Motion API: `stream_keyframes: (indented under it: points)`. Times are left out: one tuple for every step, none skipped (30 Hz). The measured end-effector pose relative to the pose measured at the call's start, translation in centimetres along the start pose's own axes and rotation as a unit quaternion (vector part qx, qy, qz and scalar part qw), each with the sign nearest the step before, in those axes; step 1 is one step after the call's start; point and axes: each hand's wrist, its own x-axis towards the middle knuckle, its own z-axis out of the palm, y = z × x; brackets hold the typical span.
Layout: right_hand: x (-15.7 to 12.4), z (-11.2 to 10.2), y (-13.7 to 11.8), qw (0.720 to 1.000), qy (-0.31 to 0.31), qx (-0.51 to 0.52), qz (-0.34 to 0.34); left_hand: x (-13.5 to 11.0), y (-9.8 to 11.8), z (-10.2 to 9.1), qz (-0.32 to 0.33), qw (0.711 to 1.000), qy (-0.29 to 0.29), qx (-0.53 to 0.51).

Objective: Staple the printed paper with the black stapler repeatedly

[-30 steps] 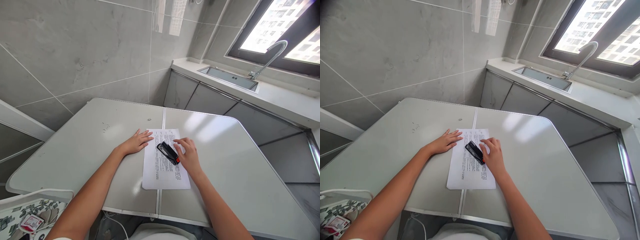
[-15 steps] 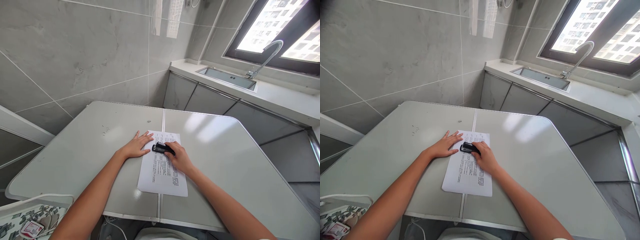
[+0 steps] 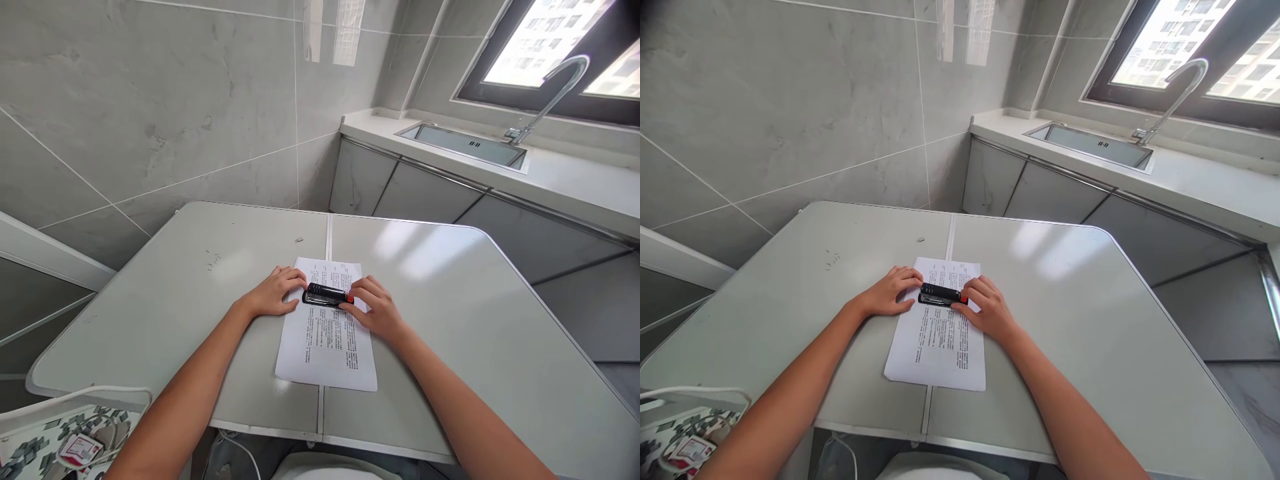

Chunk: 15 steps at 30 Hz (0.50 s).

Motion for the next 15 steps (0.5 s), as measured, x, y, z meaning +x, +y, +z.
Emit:
stream_keyframes:
  points:
    - [-0.06,-0.08,0.23,1.0,0.018,0.003,-0.013,0.04,0.08,0.02,0.0,1.0,-0.004,-0.005]
    - [-0.11,-0.1,0.4,0.999,0.037,0.01,-0.028,0.09,0.11,0.06,0.0,1.0,-0.007,-0.011]
    - [-0.12,-0.08,0.52,0.997,0.054,0.019,-0.043,0.14,0.11,0.12,-0.001,1.0,-0.007,-0.016]
    - [-0.12,-0.02,0.58,0.996,0.065,0.031,-0.058,0.2,0.08,0.18,-0.002,1.0,-0.005,-0.02]
    - [-0.11,0.06,0.59,0.994,0.071,0.043,-0.07,0.25,0.03,0.25,-0.003,1.0,-0.004,-0.022]
    - [-0.07,0.15,0.56,0.993,0.074,0.055,-0.075,0.3,-0.03,0.33,-0.005,1.0,-0.002,-0.023]
    - [-0.03,0.25,0.5,0.992,0.074,0.066,-0.072,0.35,-0.09,0.39,-0.009,1.0,-0.003,-0.025]
    - [0.04,0.34,0.42,0.992,0.075,0.077,-0.059,0.4,-0.14,0.45,-0.013,0.999,-0.007,-0.029]
    - [0.11,0.42,0.33,0.992,0.079,0.087,-0.042,0.44,-0.17,0.5,-0.017,0.999,-0.012,-0.034]
    - [0.2,0.5,0.26,0.992,0.084,0.096,-0.023,0.47,-0.19,0.53,-0.021,0.999,-0.017,-0.041]
    - [0.3,0.57,0.21,0.991,0.087,0.102,-0.008,0.49,-0.19,0.54,-0.026,0.998,-0.019,-0.049]
    - [0.39,0.63,0.19,0.991,0.088,0.105,0.001,0.51,-0.18,0.54,-0.03,0.998,-0.02,-0.057]
    - [0.49,0.69,0.2,0.991,0.086,0.106,0.005,0.53,-0.18,0.53,-0.035,0.997,-0.02,-0.065]
    - [0.58,0.74,0.25,0.991,0.084,0.105,0.004,0.54,-0.18,0.51,-0.04,0.996,-0.02,-0.072]
    - [0.65,0.79,0.33,0.991,0.079,0.105,0.002,0.55,-0.2,0.5,-0.044,0.996,-0.02,-0.079]
